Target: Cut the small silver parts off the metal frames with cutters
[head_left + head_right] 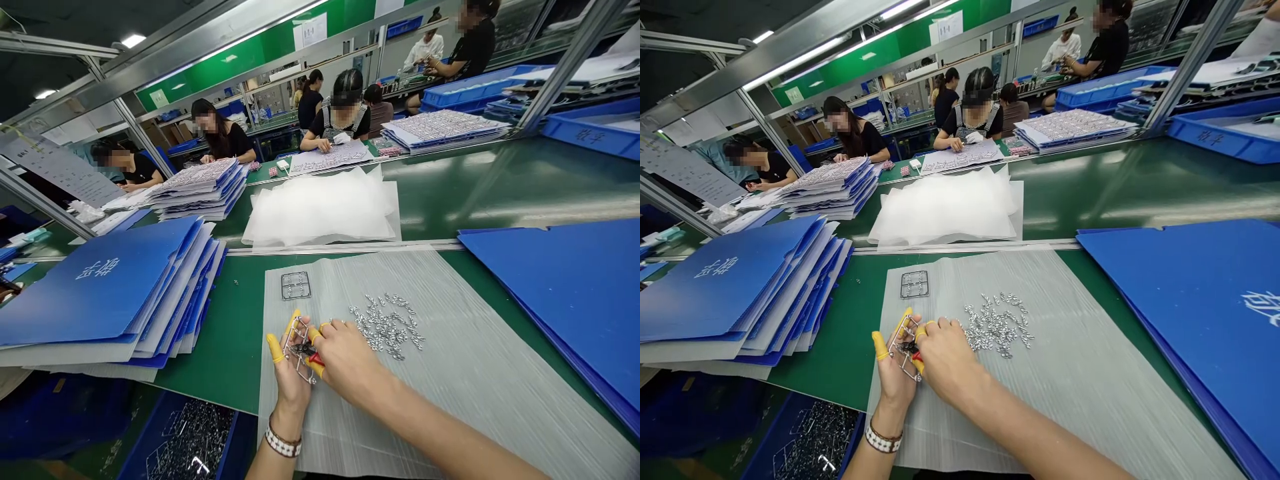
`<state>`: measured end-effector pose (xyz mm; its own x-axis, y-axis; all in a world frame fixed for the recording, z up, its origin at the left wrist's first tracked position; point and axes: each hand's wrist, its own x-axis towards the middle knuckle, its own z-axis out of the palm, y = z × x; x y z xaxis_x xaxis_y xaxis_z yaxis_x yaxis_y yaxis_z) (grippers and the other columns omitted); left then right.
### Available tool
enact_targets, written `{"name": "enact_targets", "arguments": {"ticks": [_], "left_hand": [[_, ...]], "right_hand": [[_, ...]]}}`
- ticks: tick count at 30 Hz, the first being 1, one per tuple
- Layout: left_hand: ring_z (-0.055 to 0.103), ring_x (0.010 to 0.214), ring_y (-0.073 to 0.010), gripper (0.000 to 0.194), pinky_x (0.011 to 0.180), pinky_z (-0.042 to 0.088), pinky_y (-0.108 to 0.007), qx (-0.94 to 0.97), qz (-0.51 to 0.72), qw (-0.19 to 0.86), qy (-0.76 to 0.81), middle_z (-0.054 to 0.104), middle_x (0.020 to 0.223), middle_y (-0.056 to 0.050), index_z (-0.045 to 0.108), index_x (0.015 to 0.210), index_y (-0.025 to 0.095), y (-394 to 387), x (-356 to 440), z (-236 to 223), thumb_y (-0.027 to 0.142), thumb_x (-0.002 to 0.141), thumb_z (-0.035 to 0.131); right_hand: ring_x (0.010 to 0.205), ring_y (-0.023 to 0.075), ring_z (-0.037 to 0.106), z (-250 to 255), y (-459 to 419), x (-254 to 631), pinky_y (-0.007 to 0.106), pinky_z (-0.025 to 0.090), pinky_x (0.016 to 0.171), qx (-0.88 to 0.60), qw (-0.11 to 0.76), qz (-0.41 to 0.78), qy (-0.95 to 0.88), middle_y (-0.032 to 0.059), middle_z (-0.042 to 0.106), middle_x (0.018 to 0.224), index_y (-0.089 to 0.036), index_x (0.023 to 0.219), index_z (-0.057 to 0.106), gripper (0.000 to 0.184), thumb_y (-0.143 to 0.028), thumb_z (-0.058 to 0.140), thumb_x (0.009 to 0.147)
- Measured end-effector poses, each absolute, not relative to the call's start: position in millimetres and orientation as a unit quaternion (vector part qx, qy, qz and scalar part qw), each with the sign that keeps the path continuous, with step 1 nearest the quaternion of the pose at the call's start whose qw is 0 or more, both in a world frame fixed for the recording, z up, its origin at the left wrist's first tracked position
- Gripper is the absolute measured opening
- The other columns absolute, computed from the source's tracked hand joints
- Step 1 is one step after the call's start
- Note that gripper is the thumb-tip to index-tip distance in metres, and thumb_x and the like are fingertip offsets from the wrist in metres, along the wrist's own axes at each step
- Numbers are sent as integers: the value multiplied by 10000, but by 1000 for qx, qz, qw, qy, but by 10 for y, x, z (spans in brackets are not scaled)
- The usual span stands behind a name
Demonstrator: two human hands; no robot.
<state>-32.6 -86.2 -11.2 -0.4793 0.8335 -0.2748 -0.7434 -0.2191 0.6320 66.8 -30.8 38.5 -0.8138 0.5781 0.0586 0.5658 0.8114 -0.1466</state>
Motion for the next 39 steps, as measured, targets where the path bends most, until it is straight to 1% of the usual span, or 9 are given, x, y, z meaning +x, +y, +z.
{"name": "enact_targets", "arguments": {"ticks": [5, 8, 15, 20, 27, 33, 39], "left_hand": [[630, 913, -213, 625, 831, 480, -309, 72, 775, 507, 370, 698, 995, -100, 692, 1051, 169, -869, -331, -135, 651, 828, 364], [622, 934, -221, 621, 832, 479, -317, 71, 773, 506, 376, 693, 1014, -97, 693, 1049, 179, -874, -331, -129, 662, 814, 380], [619, 954, -231, 626, 854, 471, -331, 73, 770, 497, 392, 687, 1039, -102, 685, 1068, 180, -871, -331, -131, 668, 803, 395], [601, 1005, -245, 643, 881, 458, -351, 82, 766, 491, 407, 675, 1076, -107, 664, 1106, 190, -871, -334, -160, 677, 804, 372], [586, 1039, -249, 645, 890, 456, -353, 91, 760, 487, 420, 665, 1106, -102, 661, 1108, 200, -873, -338, -191, 681, 810, 351], [587, 1035, -245, 636, 909, 444, -351, 89, 757, 486, 427, 663, 1107, -97, 664, 1104, 207, -868, -328, -184, 682, 802, 369], [590, 1031, -251, 645, 891, 453, -346, 92, 754, 479, 441, 668, 1093, -106, 665, 1103, 193, -867, -332, -199, 685, 790, 390]], "right_hand": [[800, 258, 564, 397, -309, 680, 353, 367, 683, -300, 52, 61, -951, 88, 616, 802, -147, 890, 627, 196, -324, 627, 806], [805, 264, 569, 428, -313, 682, 358, 375, 683, -302, 47, 64, -950, 91, 617, 806, -145, 893, 631, 222, -347, 639, 801], [820, 268, 570, 459, -315, 688, 356, 382, 688, -305, 40, 66, -949, 96, 627, 832, -143, 954, 638, 254, -338, 645, 791], [810, 260, 571, 462, -311, 695, 341, 376, 679, -304, 35, 62, -950, 94, 632, 820, -147, 913, 646, 213, -328, 633, 799], [803, 263, 568, 441, -312, 693, 346, 377, 676, -303, 44, 63, -950, 91, 628, 819, -150, 909, 644, 217, -330, 639, 788], [801, 269, 577, 449, -310, 695, 350, 388, 678, -300, 39, 58, -951, 100, 630, 811, -144, 906, 647, 217, -330, 634, 795], [774, 258, 585, 417, -321, 686, 341, 395, 670, -291, 33, 34, -956, 106, 637, 804, -144, 908, 645, 165, -274, 603, 816]]}}
